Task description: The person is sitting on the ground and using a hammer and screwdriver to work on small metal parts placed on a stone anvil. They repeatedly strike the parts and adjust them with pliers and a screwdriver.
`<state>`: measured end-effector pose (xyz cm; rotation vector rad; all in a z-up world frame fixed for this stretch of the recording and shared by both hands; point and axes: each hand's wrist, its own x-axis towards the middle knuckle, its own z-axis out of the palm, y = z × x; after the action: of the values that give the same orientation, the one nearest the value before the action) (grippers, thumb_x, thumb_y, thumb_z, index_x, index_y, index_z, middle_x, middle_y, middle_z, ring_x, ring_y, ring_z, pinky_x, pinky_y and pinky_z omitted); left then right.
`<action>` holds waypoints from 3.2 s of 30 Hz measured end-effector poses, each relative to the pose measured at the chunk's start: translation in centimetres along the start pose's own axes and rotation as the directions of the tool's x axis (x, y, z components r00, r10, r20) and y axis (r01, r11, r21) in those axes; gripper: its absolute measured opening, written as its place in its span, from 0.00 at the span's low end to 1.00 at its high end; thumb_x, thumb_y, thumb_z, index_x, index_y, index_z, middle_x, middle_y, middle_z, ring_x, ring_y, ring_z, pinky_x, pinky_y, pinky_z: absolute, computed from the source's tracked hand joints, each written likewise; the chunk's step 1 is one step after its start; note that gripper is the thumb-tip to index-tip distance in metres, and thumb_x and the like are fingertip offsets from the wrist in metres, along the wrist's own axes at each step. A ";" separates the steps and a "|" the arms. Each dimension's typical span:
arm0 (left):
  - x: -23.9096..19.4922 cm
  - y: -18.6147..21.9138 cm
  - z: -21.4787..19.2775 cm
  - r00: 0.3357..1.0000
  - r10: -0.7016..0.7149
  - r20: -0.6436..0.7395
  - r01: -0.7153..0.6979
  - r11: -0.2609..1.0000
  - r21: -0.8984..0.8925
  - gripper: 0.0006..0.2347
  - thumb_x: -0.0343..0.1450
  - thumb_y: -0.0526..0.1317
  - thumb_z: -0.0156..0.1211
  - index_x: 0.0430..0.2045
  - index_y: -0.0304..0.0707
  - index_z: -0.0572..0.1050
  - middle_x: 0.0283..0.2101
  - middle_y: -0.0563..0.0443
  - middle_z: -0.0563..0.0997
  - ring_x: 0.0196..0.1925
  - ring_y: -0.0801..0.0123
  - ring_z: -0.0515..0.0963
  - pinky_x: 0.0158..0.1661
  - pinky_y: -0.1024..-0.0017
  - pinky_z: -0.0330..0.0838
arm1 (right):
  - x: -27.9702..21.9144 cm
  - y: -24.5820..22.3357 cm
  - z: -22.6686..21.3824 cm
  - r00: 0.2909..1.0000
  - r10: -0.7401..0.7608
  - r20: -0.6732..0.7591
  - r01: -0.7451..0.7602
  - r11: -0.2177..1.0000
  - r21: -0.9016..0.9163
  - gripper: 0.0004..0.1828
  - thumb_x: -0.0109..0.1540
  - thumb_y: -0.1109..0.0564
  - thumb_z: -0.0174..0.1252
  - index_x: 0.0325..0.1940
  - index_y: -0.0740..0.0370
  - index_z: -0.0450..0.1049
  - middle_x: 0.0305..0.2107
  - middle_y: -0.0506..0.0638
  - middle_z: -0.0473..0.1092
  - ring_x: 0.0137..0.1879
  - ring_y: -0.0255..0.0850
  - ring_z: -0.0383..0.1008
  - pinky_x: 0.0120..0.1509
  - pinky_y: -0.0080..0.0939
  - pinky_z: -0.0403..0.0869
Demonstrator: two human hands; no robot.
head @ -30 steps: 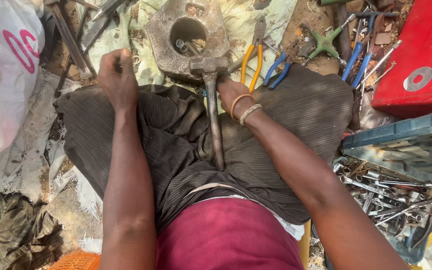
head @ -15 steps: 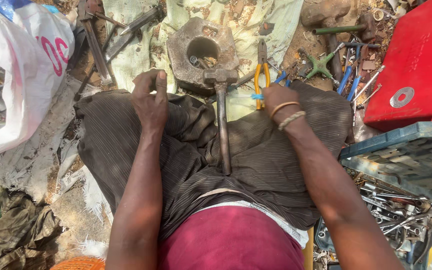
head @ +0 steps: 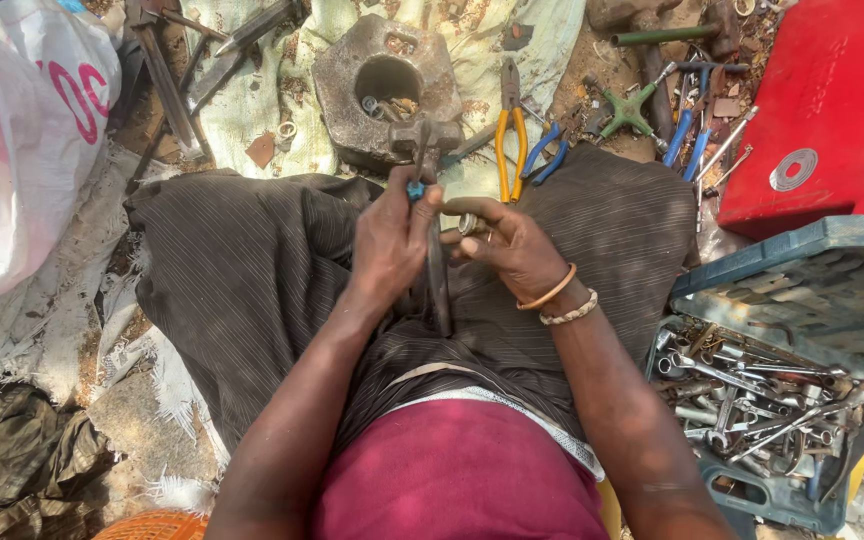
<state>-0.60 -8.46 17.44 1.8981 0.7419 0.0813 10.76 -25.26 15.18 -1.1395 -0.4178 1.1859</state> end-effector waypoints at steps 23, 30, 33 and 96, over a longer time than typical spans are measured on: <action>-4.4 0.1 -5.3 0.954 0.298 0.039 -0.300 0.929 0.215 0.14 0.74 0.48 0.61 0.43 0.38 0.81 0.27 0.42 0.82 0.28 0.51 0.82 0.31 0.56 0.73 | 1.3 -2.4 -0.7 0.969 -0.235 -0.076 0.188 0.900 -0.392 0.41 0.62 0.61 0.68 0.76 0.62 0.58 0.54 0.54 0.74 0.58 0.35 0.74 0.62 0.35 0.76; 0.4 -2.3 -6.8 0.988 0.089 0.130 -0.118 0.964 0.239 0.17 0.73 0.54 0.58 0.43 0.41 0.81 0.18 0.38 0.79 0.24 0.50 0.81 0.32 0.55 0.70 | 5.6 -3.7 0.2 0.956 -0.293 -0.025 0.258 0.877 -0.404 0.33 0.65 0.63 0.67 0.72 0.64 0.64 0.52 0.56 0.75 0.56 0.37 0.76 0.62 0.37 0.80; 1.0 -3.7 -7.5 0.985 0.095 0.144 -0.127 0.965 0.231 0.16 0.74 0.53 0.56 0.43 0.44 0.81 0.17 0.41 0.78 0.21 0.51 0.79 0.30 0.56 0.70 | 6.9 -3.2 0.2 0.971 -0.236 -0.035 0.201 0.888 -0.414 0.21 0.66 0.62 0.66 0.63 0.68 0.75 0.45 0.54 0.76 0.49 0.38 0.79 0.56 0.38 0.82; -2.8 2.7 -19.7 0.970 0.227 0.092 -0.224 0.670 0.708 0.15 0.78 0.55 0.55 0.37 0.45 0.80 0.22 0.50 0.81 0.20 0.63 0.80 0.27 0.62 0.74 | -1.0 -8.7 -1.5 0.934 0.124 -0.336 -0.175 0.977 -0.124 0.07 0.62 0.57 0.56 0.43 0.59 0.74 0.35 0.47 0.75 0.42 0.34 0.77 0.51 0.32 0.78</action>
<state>-9.07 5.26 29.39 2.7473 0.5674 -0.0652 15.95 -26.35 22.37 -1.4956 -0.1697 1.0819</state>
